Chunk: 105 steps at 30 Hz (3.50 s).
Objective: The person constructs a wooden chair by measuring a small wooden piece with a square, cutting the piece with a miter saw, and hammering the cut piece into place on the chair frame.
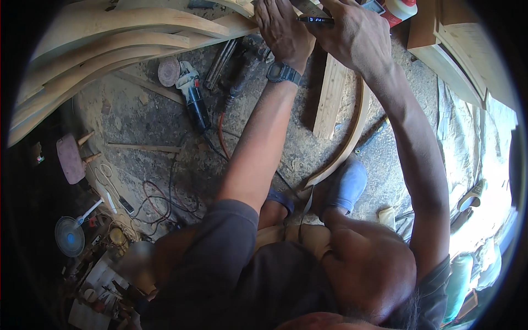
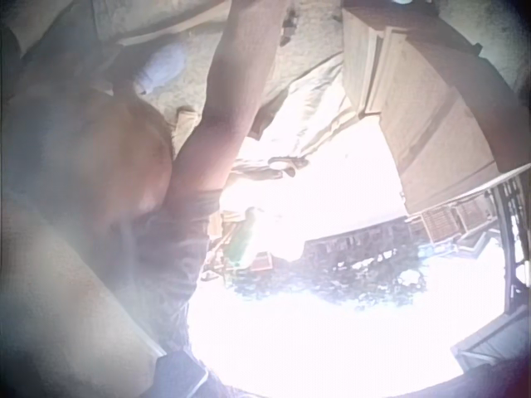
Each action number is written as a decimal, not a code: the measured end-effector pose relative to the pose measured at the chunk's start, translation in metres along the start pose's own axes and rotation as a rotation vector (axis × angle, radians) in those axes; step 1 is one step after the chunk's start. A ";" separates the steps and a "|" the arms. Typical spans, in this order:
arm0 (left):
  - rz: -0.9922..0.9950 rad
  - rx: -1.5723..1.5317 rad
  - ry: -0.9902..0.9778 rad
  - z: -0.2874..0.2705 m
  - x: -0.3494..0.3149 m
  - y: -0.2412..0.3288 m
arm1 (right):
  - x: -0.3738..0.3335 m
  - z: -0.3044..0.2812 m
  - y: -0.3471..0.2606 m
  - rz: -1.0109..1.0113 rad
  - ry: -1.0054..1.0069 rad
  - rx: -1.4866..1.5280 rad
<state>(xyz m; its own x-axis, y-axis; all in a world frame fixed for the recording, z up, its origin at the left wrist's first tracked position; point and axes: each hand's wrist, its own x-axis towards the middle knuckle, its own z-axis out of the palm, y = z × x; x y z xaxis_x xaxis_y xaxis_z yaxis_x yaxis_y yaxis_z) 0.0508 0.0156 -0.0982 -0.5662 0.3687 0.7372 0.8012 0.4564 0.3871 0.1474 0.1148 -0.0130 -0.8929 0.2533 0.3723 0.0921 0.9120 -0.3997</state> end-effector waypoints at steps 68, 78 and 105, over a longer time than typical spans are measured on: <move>-0.050 0.023 -0.142 -0.013 -0.004 -0.004 | 0.059 -0.015 0.022 -0.154 0.037 0.237; -0.018 0.110 -0.030 -0.003 -0.007 0.002 | 0.057 -0.014 0.022 -0.127 0.028 0.230; -0.206 0.056 0.098 0.016 0.000 0.014 | 0.053 -0.017 0.010 0.045 0.053 0.214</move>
<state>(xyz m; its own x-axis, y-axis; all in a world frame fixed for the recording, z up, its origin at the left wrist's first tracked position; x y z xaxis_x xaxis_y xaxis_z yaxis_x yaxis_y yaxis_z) 0.0585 0.0351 -0.1018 -0.6929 0.1836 0.6972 0.6570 0.5592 0.5056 0.1091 0.1424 0.0173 -0.8652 0.3135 0.3914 0.0305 0.8119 -0.5830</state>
